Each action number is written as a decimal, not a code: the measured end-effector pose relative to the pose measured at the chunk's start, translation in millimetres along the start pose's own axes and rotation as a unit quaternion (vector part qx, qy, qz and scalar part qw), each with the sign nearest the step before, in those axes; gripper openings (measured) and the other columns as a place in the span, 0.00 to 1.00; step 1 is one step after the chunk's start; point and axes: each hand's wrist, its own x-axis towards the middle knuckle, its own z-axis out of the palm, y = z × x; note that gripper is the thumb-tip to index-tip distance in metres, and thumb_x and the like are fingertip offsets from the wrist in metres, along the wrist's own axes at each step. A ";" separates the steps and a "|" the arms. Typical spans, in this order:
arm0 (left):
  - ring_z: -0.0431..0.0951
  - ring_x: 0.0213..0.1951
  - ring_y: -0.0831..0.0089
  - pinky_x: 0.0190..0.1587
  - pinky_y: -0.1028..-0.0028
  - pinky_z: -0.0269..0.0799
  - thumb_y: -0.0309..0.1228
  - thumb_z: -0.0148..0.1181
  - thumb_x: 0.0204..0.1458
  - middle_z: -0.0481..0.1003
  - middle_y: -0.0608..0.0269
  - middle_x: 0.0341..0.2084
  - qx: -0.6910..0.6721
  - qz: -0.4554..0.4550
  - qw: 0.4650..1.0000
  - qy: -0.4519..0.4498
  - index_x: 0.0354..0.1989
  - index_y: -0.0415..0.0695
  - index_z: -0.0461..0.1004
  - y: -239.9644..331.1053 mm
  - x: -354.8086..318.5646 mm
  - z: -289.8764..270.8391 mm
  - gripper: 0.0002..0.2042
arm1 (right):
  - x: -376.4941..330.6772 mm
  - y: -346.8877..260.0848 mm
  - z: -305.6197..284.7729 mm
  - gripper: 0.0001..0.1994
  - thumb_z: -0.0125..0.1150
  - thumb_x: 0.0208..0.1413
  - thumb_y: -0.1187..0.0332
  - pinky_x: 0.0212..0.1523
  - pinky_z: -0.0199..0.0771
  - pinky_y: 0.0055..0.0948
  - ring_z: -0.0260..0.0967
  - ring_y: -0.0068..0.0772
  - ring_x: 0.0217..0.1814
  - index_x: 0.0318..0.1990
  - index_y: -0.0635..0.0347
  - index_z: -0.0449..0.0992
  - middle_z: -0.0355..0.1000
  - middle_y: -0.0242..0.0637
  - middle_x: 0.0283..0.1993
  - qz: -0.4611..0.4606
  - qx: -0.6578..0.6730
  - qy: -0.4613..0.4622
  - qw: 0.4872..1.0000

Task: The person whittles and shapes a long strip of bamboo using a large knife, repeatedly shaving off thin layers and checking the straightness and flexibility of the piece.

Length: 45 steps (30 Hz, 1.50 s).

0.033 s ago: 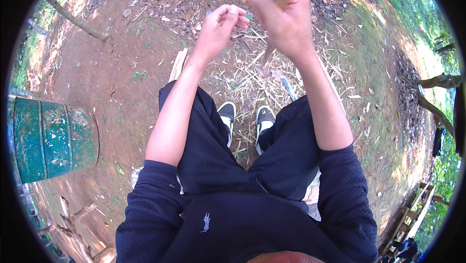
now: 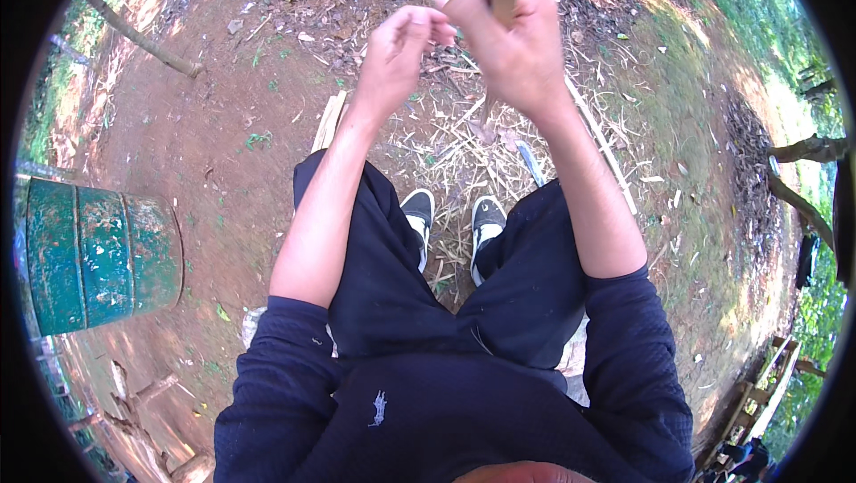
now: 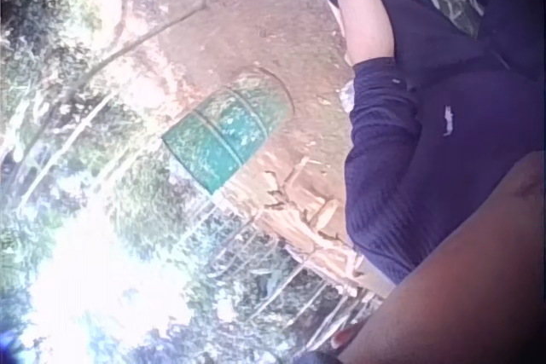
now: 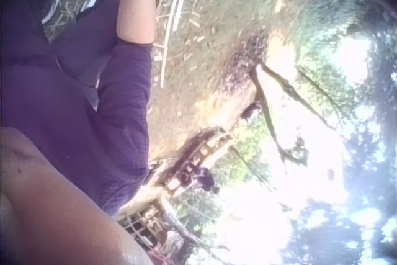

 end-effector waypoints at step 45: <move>0.51 0.12 0.84 0.11 0.82 0.44 0.51 0.38 0.69 0.53 0.73 0.17 0.145 0.297 0.837 0.437 0.46 0.37 0.66 208.5 -48.1 17.8 0.24 | -528.3 278.7 -141.7 0.21 0.46 0.65 0.70 0.60 0.72 0.48 0.69 0.57 0.60 0.63 0.66 0.58 0.65 0.59 0.59 0.478 -0.497 -0.311 0.653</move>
